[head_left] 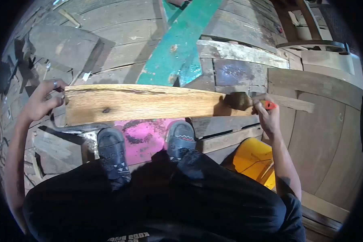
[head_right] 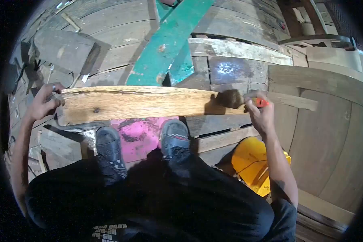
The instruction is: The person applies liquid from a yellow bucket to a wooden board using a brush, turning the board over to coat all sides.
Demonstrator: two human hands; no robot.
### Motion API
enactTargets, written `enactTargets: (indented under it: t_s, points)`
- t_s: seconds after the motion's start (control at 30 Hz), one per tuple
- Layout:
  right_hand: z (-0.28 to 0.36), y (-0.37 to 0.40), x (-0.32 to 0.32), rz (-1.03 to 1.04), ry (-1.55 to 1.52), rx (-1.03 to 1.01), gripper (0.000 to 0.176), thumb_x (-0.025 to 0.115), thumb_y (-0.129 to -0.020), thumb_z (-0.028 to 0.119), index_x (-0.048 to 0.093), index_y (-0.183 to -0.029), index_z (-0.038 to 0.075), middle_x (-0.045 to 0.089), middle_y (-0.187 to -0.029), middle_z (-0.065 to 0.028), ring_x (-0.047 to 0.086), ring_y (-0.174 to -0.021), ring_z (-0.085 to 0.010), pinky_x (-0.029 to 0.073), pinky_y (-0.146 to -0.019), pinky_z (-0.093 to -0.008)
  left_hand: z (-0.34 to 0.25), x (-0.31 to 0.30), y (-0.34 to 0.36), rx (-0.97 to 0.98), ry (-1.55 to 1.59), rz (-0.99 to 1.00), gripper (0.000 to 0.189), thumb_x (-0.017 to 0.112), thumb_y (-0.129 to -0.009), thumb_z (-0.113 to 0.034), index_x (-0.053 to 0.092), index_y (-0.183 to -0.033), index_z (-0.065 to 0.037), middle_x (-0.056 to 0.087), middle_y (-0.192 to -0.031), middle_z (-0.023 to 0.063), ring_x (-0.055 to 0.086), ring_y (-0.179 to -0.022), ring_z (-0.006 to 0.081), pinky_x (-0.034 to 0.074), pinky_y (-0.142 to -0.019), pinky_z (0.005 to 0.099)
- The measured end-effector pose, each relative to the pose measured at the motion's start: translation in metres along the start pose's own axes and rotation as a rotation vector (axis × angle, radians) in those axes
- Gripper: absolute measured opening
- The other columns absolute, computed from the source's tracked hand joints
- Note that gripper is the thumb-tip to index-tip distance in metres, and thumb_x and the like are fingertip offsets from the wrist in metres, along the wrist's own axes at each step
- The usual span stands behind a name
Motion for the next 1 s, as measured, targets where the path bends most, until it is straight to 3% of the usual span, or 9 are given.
enactTargets:
  t_s: [0.07, 0.13, 0.2, 0.37, 0.5, 0.6, 0.67, 0.87, 1.0]
  points:
    - [0.021, 0.003, 0.005, 0.038, 0.257, -0.041, 0.011, 0.066, -0.090, 0.010, 0.068, -0.098, 0.002, 0.069, -0.077, -0.0088, 0.068, -0.072, -0.0161, 0.053, -0.067, -0.0288, 0.007, 0.000, -0.007, 0.117, 0.018, 0.036, 0.039, 0.064, -0.075, -0.021, 0.062, -0.106, 0.003, 0.065, -0.099, 0.0143, 0.060, -0.100, 0.0264, 0.045, -0.096, 0.0379]
    - [0.051, 0.009, 0.028, 0.125, 0.366, -0.523, 0.018, 0.072, -0.087, 0.011, 0.066, -0.101, 0.001, 0.069, -0.082, -0.0116, 0.068, -0.070, -0.0213, 0.053, -0.067, -0.0315, 0.019, 0.001, -0.012, 0.178, -0.005, 0.022, 0.039, 0.064, -0.075, -0.020, 0.062, -0.106, 0.003, 0.065, -0.098, 0.0143, 0.061, -0.099, 0.0260, 0.045, -0.095, 0.0378]
    - [0.081, 0.014, 0.054, 0.195, 0.542, -0.473, 0.030, 0.080, -0.078, 0.017, 0.071, -0.106, 0.008, 0.072, -0.097, -0.0185, 0.072, -0.090, -0.0356, 0.058, -0.076, -0.0413, 0.023, 0.003, -0.013, 0.243, -0.024, 0.007, 0.038, 0.064, -0.074, -0.020, 0.062, -0.106, 0.003, 0.066, -0.098, 0.0142, 0.061, -0.098, 0.0255, 0.046, -0.093, 0.0377]
    - [0.151, 0.025, 0.124, 0.639, 0.813, -0.820, 0.029, 0.076, -0.081, 0.017, 0.070, -0.108, 0.009, 0.068, -0.087, -0.0166, 0.068, -0.071, -0.0340, 0.052, -0.060, -0.0431, 0.018, 0.001, -0.010, 0.271, 0.011, -0.024, 0.037, 0.068, -0.077, -0.018, 0.063, -0.107, 0.003, 0.067, -0.100, 0.0134, 0.062, -0.098, 0.0243, 0.047, -0.093, 0.0367]
    - [0.218, 0.034, 0.169, 0.534, 0.491, -1.116, 0.024, 0.075, -0.084, 0.017, 0.070, -0.105, 0.006, 0.067, -0.075, -0.0160, 0.067, -0.064, -0.0325, 0.052, -0.058, -0.0415, 0.015, 0.000, -0.004, 0.219, -0.023, -0.003, 0.031, 0.066, -0.087, -0.021, 0.066, -0.108, 0.002, 0.070, -0.100, 0.0135, 0.065, -0.098, 0.0235, 0.049, -0.093, 0.0372]
    - [0.261, 0.036, 0.198, 0.631, 0.200, -0.995, 0.020, 0.078, -0.085, 0.018, 0.067, -0.084, 0.001, 0.065, -0.068, -0.0163, 0.067, -0.060, -0.0315, 0.053, -0.059, -0.0398, 0.023, 0.005, 0.001, 0.292, 0.038, 0.001, 0.028, 0.066, -0.092, -0.018, 0.063, -0.112, 0.002, 0.069, -0.102, 0.0133, 0.064, -0.098, 0.0223, 0.050, -0.091, 0.0361]
    - [0.293, 0.041, 0.207, 0.706, 0.183, -0.947, 0.028, 0.077, -0.087, 0.022, 0.069, -0.107, 0.004, 0.069, -0.074, -0.0188, 0.069, -0.066, -0.0331, 0.055, -0.065, -0.0421, 0.031, 0.008, -0.001, 0.279, 0.085, 0.023, 0.028, 0.066, -0.091, -0.017, 0.064, -0.112, 0.002, 0.069, -0.097, 0.0120, 0.064, -0.094, 0.0206, 0.050, -0.087, 0.0358]
    - [0.324, 0.043, 0.233, 0.664, -0.103, -0.894, 0.022, 0.079, -0.088, 0.020, 0.070, -0.099, 0.003, 0.073, -0.086, -0.0119, 0.072, -0.079, -0.0197, 0.055, -0.073, -0.0340, 0.044, 0.007, -0.003, 0.277, 0.057, 0.058, 0.029, 0.064, -0.089, -0.013, 0.063, -0.113, 0.002, 0.069, -0.097, 0.0124, 0.064, -0.093, 0.0200, 0.051, -0.087, 0.0364]
    - [0.305, 0.044, 0.230, 0.658, -0.172, -0.918, 0.021, 0.078, -0.089, 0.016, 0.069, -0.101, 0.001, 0.073, -0.092, -0.0138, 0.072, -0.085, -0.0229, 0.054, -0.077, -0.0337, 0.049, 0.009, -0.005, 0.338, 0.019, -0.015, 0.029, 0.062, -0.088, -0.013, 0.063, -0.113, 0.003, 0.069, -0.098, 0.0128, 0.066, -0.092, 0.0215, 0.052, -0.088, 0.0379]
Point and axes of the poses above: each hand's wrist, its own y-axis away from the middle knuckle, its own x-axis out of the palm, z = x × y, the point moved 3 cm from there along -y, towards the middle knuckle
